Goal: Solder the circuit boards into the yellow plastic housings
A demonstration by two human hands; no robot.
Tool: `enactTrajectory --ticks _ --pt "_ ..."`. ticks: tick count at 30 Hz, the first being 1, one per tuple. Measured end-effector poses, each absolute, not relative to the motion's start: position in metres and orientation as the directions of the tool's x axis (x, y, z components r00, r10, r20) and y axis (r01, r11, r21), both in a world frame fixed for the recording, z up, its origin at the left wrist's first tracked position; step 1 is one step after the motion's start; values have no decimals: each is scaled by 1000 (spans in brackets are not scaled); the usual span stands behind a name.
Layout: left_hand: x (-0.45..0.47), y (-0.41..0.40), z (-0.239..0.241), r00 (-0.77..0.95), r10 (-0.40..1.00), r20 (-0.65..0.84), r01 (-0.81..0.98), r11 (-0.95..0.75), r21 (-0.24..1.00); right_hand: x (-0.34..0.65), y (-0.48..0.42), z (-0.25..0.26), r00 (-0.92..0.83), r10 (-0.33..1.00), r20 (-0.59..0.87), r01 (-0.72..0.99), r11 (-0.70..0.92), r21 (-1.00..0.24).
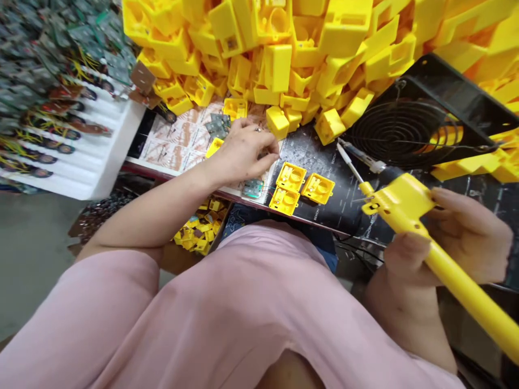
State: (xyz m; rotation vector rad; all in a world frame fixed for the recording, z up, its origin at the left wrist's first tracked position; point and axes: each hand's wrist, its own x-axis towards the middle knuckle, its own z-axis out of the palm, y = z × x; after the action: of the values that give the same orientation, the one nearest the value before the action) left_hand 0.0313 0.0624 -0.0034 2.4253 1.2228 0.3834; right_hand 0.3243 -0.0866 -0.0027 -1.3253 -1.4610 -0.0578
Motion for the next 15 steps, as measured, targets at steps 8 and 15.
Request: enactTrajectory --ticks 8,15 --pt "42 60 -5 543 834 95 760 -536 368 315 -62 -9 477 458 750 529 532 -662" --pt "27 55 16 609 788 -92 689 -468 553 331 -65 -15 551 463 694 474 511 -717"
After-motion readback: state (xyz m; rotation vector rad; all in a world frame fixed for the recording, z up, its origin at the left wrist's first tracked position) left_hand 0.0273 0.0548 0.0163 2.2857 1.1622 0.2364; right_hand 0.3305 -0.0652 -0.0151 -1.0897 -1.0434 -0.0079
